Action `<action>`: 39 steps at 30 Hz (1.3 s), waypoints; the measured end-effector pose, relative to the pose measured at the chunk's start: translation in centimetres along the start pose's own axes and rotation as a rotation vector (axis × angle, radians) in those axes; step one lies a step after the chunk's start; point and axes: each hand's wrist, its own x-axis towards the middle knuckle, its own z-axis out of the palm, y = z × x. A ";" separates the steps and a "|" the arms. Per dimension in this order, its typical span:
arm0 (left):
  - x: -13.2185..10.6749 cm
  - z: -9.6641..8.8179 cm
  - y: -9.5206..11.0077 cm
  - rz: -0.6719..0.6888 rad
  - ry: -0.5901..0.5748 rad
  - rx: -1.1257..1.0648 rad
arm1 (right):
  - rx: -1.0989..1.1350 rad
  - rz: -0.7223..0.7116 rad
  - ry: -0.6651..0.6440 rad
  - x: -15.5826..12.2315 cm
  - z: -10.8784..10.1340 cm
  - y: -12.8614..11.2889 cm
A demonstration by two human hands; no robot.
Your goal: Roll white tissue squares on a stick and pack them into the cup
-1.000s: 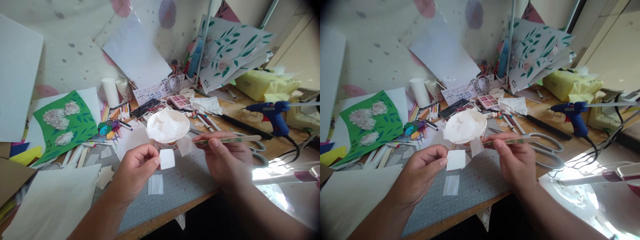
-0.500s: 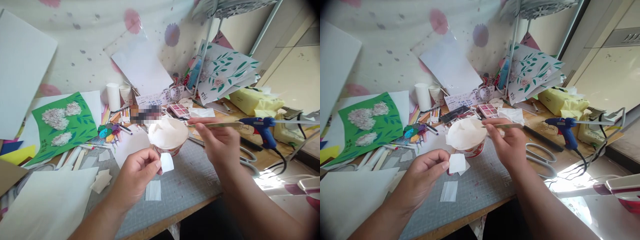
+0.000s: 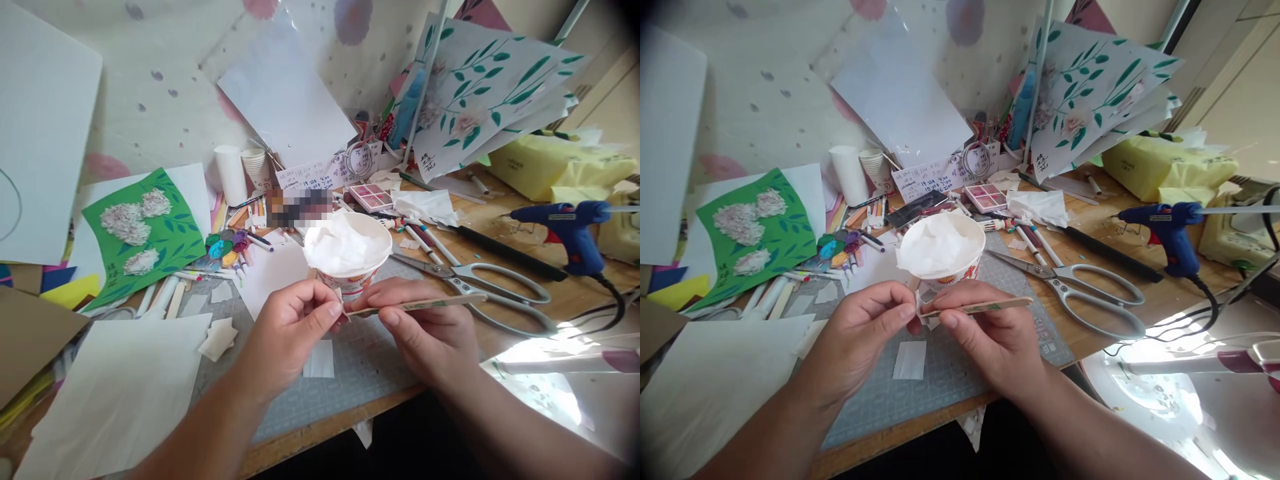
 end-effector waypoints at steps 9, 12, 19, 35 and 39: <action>0.1 0.1 0.0 -0.018 0.012 0.001 | 0.026 0.032 0.061 -0.5 -0.1 0.7; 0.3 0.2 -0.1 -0.012 0.021 0.003 | -0.014 0.009 0.056 -0.3 -0.1 0.4; 0.3 0.3 -0.2 -0.038 0.044 0.068 | -0.122 -0.083 0.004 0.4 0.1 -0.4; 0.4 0.3 -0.3 -0.055 0.014 -0.086 | -0.056 -0.033 -0.021 0.1 -0.2 0.0; 0.4 0.3 -0.1 -0.059 0.007 -0.062 | -0.076 -0.047 0.014 0.1 -0.2 -0.1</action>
